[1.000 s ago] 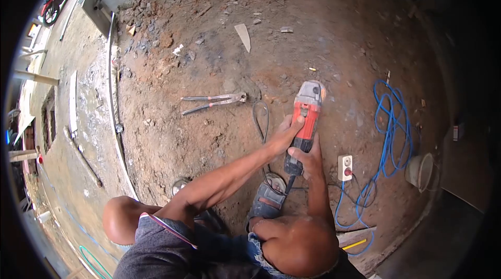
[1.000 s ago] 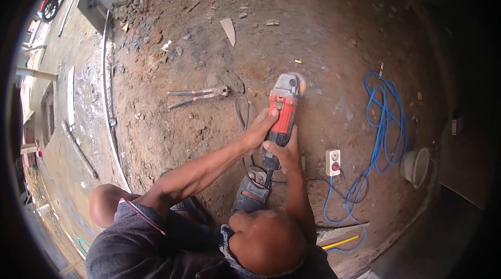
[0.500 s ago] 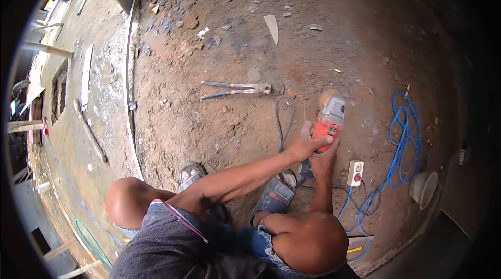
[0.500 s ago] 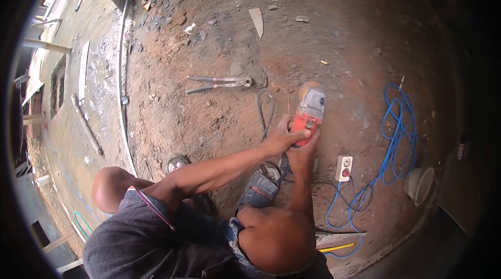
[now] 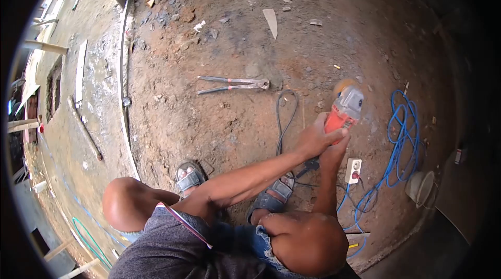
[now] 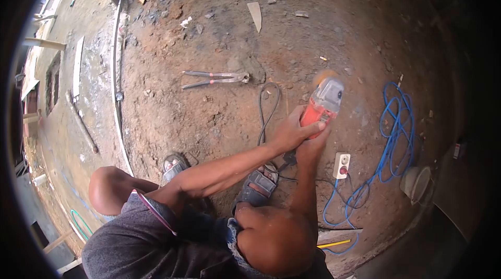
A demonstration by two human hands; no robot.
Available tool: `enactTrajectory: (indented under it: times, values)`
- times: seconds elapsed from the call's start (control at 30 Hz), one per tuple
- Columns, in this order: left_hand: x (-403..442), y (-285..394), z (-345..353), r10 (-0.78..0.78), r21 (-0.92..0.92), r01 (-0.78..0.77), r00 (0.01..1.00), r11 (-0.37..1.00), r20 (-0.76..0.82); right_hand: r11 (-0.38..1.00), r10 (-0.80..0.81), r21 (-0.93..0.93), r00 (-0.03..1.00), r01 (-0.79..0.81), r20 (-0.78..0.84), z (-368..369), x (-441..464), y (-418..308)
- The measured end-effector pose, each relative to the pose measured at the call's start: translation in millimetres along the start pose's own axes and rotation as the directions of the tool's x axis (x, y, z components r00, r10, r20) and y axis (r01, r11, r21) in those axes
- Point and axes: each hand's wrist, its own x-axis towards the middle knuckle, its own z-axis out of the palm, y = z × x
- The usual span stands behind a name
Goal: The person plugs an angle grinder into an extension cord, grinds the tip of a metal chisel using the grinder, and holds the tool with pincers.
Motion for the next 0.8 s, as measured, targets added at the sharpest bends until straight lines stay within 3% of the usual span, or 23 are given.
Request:
enactTrajectory:
  times: [0.13, 0.23, 0.33, 0.37, 0.43, 0.5, 0.57, 0.67, 0.77, 0.8]
  values:
    - [9.6, 37.5, 9.9, 0.123, -0.092, -0.122, 0.992, 0.988, 0.006, 0.978, 0.078, -0.183, 0.991, -0.096, -0.105, -20.4, 24.1, -40.1]
    - [11.3, 57.1, 13.9, 0.143, -0.152, -0.129, 0.986, 0.980, 0.081, 0.964, -0.180, -0.213, 0.981, 0.160, -0.075, -35.5, 34.8, -50.3]
    - [4.5, 55.4, 18.8, 0.273, -0.351, -0.199, 0.946, 0.915, 0.175, 0.959, -0.154, -0.240, 0.988, 0.149, -0.004, -63.0, 39.1, -76.7]
    - [1.8, 42.1, 15.9, 0.354, -0.140, -0.333, 0.919, 0.933, 0.174, 0.882, -0.295, -0.398, 0.954, 0.252, -0.048, -79.8, 47.0, -61.2]
    - [5.7, -14.7, -3.2, 0.497, 0.290, -0.553, 0.832, 0.781, 0.248, 0.836, -0.299, -0.500, 0.951, 0.225, -0.073, -107.9, 53.0, -83.2]
    - [12.7, -69.7, -29.6, 0.331, 0.710, -0.431, 0.899, 0.557, 0.286, 0.810, -0.339, -0.532, 0.937, 0.247, -0.081, -141.0, 57.4, -95.8]
    - [7.8, -77.7, -39.0, 0.206, 0.837, -0.246, 0.965, 0.489, 0.164, 0.795, -0.422, -0.505, 0.905, 0.335, -0.064, -178.0, 63.0, -99.3]
    - [11.8, -84.9, -28.4, 0.104, 0.582, -0.113, 0.993, 0.805, 0.048, 0.809, -0.376, -0.516, 0.923, 0.282, -0.085, -218.5, 49.9, -131.5]
    - [18.5, -109.1, 3.5, -0.211, 0.689, 0.019, 0.958, 0.725, 0.196, 0.808, -0.421, -0.495, 0.901, 0.319, -0.107, -247.1, 34.3, -159.5]
    - [11.9, -121.5, 11.7, -0.175, 0.705, -0.023, 0.962, 0.709, 0.208, 0.821, -0.400, -0.490, 0.907, 0.293, -0.128, -259.7, 30.1, -163.2]
